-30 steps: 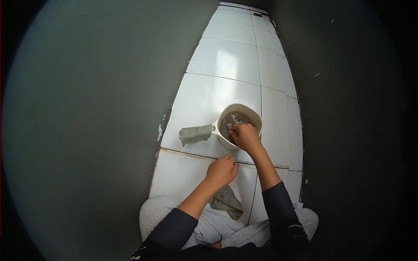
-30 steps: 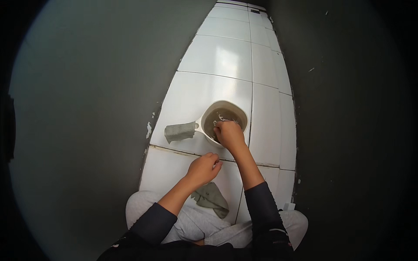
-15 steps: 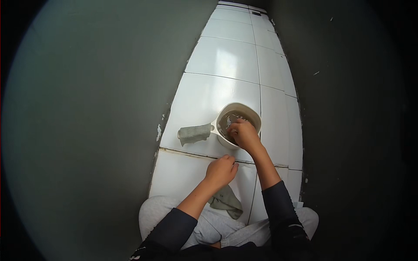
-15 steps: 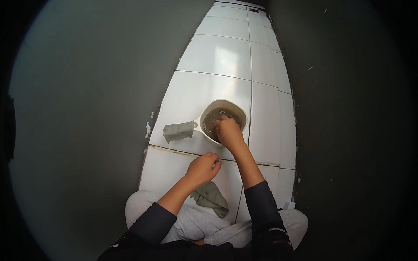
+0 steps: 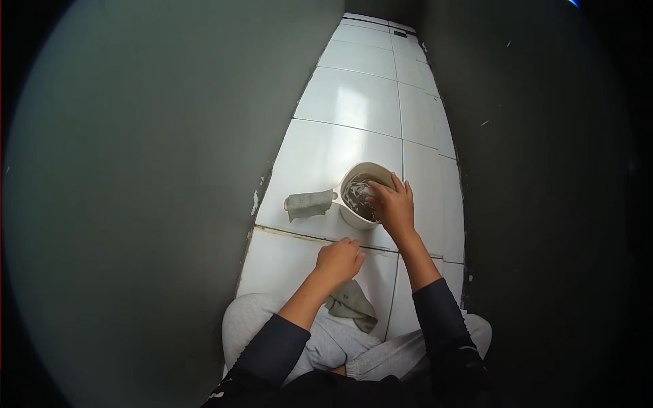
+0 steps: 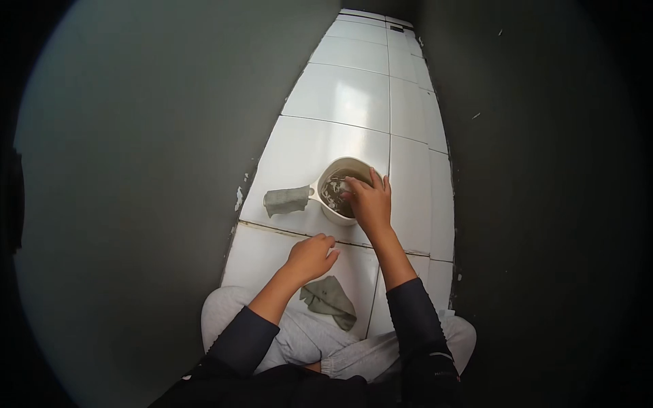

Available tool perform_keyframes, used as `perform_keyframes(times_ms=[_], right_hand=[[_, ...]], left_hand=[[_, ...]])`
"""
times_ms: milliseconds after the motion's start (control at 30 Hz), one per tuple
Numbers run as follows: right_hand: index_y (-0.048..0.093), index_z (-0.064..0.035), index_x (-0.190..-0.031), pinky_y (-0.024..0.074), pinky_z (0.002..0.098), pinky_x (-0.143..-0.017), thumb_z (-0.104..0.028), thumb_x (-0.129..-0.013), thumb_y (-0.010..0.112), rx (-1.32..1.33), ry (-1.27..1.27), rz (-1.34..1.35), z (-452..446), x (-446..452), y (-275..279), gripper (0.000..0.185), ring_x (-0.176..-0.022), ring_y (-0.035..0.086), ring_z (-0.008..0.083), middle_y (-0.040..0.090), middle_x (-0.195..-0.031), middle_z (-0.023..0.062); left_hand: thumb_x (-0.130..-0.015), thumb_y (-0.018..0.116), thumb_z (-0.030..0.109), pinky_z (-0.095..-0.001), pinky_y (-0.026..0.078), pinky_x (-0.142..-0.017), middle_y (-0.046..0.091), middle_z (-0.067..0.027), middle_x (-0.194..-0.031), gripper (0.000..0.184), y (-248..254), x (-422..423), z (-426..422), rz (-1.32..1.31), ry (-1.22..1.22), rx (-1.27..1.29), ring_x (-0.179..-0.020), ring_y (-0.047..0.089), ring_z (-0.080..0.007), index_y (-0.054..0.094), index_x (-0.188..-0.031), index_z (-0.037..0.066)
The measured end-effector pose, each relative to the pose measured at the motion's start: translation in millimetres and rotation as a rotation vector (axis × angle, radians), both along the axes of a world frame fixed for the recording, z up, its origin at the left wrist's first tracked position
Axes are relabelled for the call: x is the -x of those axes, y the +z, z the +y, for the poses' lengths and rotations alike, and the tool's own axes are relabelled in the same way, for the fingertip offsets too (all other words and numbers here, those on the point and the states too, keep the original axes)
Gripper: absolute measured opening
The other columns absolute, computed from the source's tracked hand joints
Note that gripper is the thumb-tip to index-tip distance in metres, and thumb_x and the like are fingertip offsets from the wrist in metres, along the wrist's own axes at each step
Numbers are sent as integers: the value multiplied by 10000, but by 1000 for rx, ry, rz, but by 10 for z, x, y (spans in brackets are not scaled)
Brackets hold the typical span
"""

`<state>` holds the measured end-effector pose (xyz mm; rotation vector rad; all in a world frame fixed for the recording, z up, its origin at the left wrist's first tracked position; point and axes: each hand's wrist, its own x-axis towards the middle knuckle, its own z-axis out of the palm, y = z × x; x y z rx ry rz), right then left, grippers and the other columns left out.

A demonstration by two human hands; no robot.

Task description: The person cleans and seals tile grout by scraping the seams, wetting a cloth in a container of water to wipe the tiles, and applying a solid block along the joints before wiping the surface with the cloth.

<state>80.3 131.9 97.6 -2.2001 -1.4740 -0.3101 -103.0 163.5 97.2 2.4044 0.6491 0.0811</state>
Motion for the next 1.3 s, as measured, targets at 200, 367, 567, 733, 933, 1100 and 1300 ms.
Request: perform_keyframes(times_ms=[200, 367, 567, 733, 933, 1100, 1300], right_hand=[[664, -123, -1070, 413, 442, -897, -268, -824, 678, -60, -47, 360, -173, 250, 228, 285, -1096, 555, 336, 677, -1048, 72], [685, -109, -1018, 423, 363, -769, -227, -807, 700, -136, 123, 672, -280, 986, -232, 242, -809, 524, 250, 596, -811, 88], [696, -157, -1021, 445, 377, -758, -250, -789, 715, 259, 310, 717, -135, 2013, -668, 250, -836, 536, 265, 604, -820, 70], [654, -191, -1123, 468, 394, -853, -227, -781, 707, 385, 523, 654, -105, 2141, -652, 348, -980, 542, 284, 641, -977, 52], [658, -87, -914, 501, 375, -730, -66, -826, 595, 235, 512, 398, -558, 1292, -196, 110, -856, 606, 264, 636, -899, 69], [635, -80, -1027, 514, 355, -814, -154, -824, 610, 490, 746, 146, -1172, 937, -182, 218, -1023, 596, 252, 632, -1085, 67], [275, -108, -1456, 190, 407, -1153, -336, -899, 536, 648, 952, 51, -1337, 1099, -609, 656, -1435, 152, 273, 163, -1556, 86]], left_hand=[[-889, 548, 305, -443, 497, -760, 624, -132, -995, 291, 232, 452, 153, 87, 80, -35, -885, 621, -328, 621, -976, 36], [-895, 540, 292, -464, 501, -693, 623, -150, -904, 274, 411, 844, 305, 15, 418, -179, -832, 633, -343, 623, -939, 35], [-894, 544, 284, -451, 490, -699, 631, -146, -913, 268, 223, 1258, 486, -77, 561, -41, -825, 625, -344, 627, -910, 29], [-888, 545, 261, -438, 482, -696, 638, -145, -901, 249, 226, 1348, 574, -89, 595, 23, -803, 617, -334, 627, -892, 26], [-889, 545, 254, -427, 479, -686, 640, -142, -868, 249, 327, 1304, 600, -126, 578, 43, -787, 613, -331, 623, -875, 18], [-880, 582, 227, -382, 482, -705, 655, -170, -869, 249, 275, 1307, 647, -117, 581, 68, -767, 625, -307, 621, -869, -19], [-877, 582, 221, -382, 481, -702, 654, -176, -866, 248, 314, 1371, 659, -112, 625, 60, -770, 622, -324, 618, -869, -24]])
